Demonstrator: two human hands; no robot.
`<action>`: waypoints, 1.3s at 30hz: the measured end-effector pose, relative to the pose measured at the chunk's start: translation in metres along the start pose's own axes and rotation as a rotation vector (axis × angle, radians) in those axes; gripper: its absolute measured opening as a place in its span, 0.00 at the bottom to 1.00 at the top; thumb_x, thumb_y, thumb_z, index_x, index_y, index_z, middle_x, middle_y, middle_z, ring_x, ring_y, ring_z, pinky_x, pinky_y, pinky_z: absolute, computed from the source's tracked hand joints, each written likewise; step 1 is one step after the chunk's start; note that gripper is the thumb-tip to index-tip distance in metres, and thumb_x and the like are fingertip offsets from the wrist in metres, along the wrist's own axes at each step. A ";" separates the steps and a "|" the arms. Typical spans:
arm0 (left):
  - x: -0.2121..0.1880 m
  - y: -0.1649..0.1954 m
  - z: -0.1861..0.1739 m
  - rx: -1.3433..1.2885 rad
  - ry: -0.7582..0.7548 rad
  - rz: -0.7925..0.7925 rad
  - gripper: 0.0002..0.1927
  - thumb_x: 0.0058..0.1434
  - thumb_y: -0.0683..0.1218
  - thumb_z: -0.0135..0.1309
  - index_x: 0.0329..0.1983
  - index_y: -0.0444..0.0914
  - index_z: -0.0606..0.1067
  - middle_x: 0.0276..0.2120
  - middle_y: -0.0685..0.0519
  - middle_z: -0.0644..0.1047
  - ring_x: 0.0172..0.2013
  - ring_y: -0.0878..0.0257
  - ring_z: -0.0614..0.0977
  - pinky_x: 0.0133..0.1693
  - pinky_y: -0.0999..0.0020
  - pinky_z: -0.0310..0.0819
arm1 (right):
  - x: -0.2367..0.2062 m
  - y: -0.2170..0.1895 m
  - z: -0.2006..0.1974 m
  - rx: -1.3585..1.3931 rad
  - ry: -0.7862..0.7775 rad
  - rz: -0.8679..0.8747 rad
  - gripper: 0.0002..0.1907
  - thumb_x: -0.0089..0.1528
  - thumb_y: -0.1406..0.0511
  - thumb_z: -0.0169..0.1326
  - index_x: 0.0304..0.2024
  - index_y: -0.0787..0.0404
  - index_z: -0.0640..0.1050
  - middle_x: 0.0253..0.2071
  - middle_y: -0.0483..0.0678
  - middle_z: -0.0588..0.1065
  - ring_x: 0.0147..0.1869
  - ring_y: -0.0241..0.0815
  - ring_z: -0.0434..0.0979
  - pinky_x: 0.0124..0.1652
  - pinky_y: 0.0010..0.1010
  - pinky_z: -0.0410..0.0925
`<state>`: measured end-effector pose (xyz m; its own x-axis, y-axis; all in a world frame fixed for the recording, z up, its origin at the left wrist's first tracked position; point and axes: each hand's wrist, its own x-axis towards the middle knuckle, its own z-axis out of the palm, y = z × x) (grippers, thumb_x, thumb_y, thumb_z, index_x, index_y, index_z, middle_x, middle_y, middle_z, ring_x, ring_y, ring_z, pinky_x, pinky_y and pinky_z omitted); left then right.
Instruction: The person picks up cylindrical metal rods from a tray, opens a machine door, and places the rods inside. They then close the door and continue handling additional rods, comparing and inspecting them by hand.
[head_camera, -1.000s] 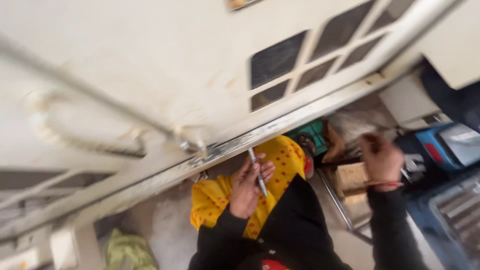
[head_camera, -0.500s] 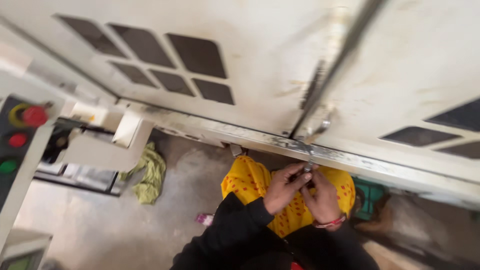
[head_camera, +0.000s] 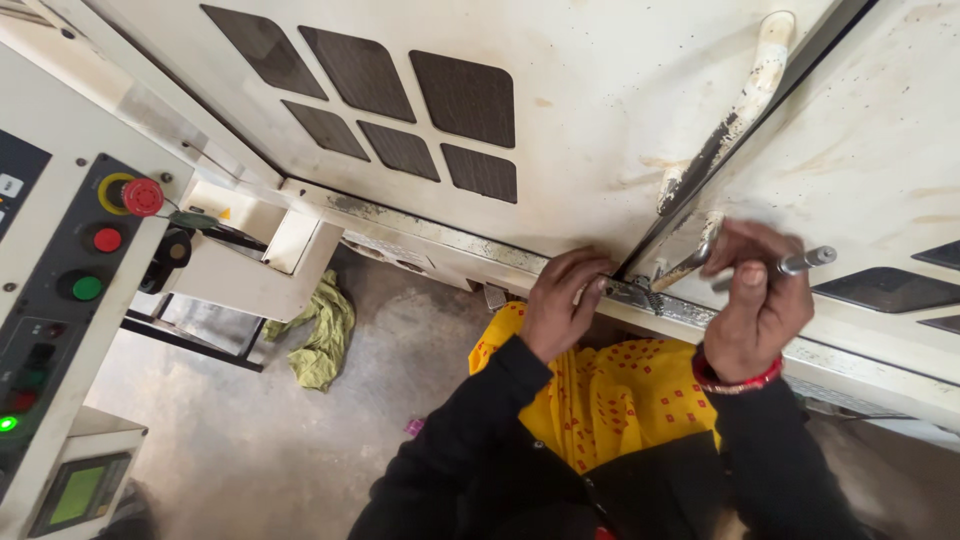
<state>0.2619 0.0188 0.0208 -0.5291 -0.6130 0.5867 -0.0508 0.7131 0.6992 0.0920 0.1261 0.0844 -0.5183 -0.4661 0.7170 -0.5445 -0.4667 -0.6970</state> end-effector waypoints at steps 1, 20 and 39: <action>0.000 -0.014 0.003 0.025 -0.017 0.033 0.12 0.67 0.41 0.55 0.53 0.42 0.78 0.53 0.51 0.78 0.55 0.52 0.80 0.58 0.57 0.76 | 0.009 -0.006 0.007 -0.045 -0.003 -0.052 0.24 0.78 0.50 0.44 0.59 0.63 0.76 0.39 0.48 0.74 0.38 0.33 0.77 0.34 0.23 0.70; -0.027 -0.105 0.060 0.314 0.064 0.218 0.08 0.61 0.46 0.60 0.44 0.46 0.79 0.46 0.57 0.77 0.48 0.56 0.77 0.52 0.56 0.69 | 0.040 -0.017 0.040 0.068 -0.210 -0.065 0.28 0.76 0.49 0.46 0.66 0.64 0.70 0.66 0.58 0.68 0.59 0.43 0.76 0.49 0.34 0.78; -0.018 0.077 -0.065 -0.511 0.057 -0.265 0.12 0.71 0.41 0.52 0.56 0.35 0.77 0.50 0.49 0.79 0.47 0.63 0.79 0.51 0.69 0.74 | -0.044 -0.060 0.040 -0.358 -0.617 0.398 0.07 0.64 0.67 0.55 0.42 0.65 0.76 0.30 0.54 0.78 0.31 0.48 0.83 0.31 0.37 0.72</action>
<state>0.3226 0.0628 0.0903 -0.5068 -0.7760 0.3755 0.2471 0.2865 0.9257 0.1735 0.1447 0.0939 -0.3179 -0.9249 0.2087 -0.6282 0.0406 -0.7770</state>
